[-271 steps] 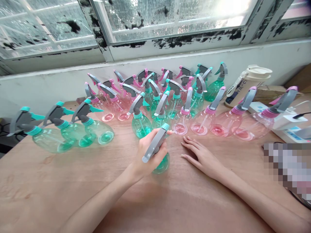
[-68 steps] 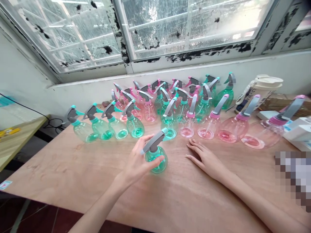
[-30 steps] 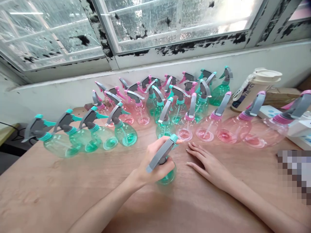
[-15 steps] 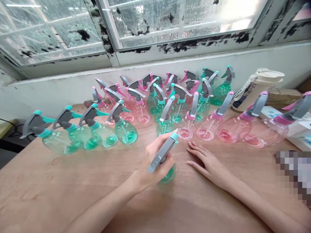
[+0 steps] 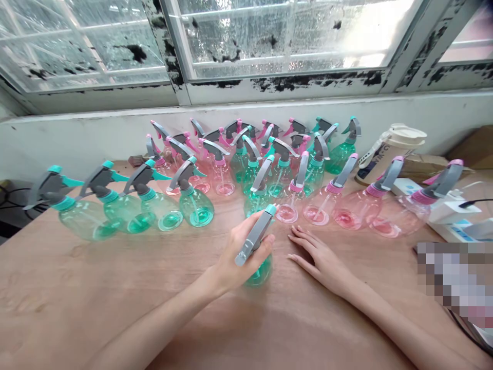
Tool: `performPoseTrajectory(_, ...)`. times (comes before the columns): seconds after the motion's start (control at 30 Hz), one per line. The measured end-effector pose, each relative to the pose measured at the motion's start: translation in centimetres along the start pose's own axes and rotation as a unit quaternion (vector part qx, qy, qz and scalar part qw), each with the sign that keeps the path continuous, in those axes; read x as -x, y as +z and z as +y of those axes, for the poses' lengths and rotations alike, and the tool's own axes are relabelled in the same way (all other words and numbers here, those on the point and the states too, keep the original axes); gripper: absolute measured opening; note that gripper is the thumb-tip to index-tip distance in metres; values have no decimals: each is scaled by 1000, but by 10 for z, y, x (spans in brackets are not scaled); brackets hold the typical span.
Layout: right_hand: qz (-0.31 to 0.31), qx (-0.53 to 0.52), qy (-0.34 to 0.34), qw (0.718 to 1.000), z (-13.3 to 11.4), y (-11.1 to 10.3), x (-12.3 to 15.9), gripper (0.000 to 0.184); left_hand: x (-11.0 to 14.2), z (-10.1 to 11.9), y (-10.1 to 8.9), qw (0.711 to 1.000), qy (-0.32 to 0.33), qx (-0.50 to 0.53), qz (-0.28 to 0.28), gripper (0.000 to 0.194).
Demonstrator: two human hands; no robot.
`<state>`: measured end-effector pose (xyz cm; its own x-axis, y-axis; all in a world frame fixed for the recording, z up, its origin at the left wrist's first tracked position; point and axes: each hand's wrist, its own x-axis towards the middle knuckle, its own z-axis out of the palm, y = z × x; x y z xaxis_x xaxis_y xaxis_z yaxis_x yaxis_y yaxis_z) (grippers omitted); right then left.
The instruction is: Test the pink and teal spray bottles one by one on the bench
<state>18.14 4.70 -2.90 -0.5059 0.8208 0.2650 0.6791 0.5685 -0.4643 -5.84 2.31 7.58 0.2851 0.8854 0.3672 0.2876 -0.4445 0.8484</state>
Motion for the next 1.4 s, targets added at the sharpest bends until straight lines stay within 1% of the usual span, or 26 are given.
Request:
performPoseTrajectory(0.23, 8, -12, -2, 1000, 1, 0, 0, 49, 1, -1, -1, 1000, 2, 13, -3, 41)
performPoseTrajectory(0.5, 2, -3, 1, 1000, 0, 0, 0, 49, 2, -1, -2, 1000, 9, -1, -8, 41)
performPoseTrajectory(0.57, 2, -7, 2, 1000, 0, -1, 0, 49, 2, -1, -1, 1000, 4, -2, -5, 40)
performPoseTrajectory(0.67, 0, -8, 3, 1000, 0, -1, 0, 48, 2, 3, 1, 1000, -19, 19, 3, 38)
performPoseTrajectory(0.77, -1, -7, 3, 1000, 0, -1, 0, 49, 1, 8, 2, 999, -38, 37, 10, 35)
performPoseTrajectory(0.87, 3, -11, 4, 1000, -1, -1, 0, 49, -1, 9, 2, 999, -34, 37, 15, 31)
performPoseTrajectory(1.1, 0, -12, 2, 1000, -1, -2, -1, 49, -2, 5, 2, 999, -9, -34, 22, 23)
performPoseTrajectory(1.27, -8, 0, -2, 1000, 0, -2, -1, 50, -7, 10, 2, 998, -14, -52, 44, 5)
performPoseTrajectory(1.33, -6, 0, -4, 1000, 0, -2, -1, 49, -9, 13, 2, 997, -17, -55, 50, 8)
performPoseTrajectory(1.4, -5, 0, -5, 1000, 0, -2, -1, 49, -9, 13, 1, 998, -15, -40, 38, 6)
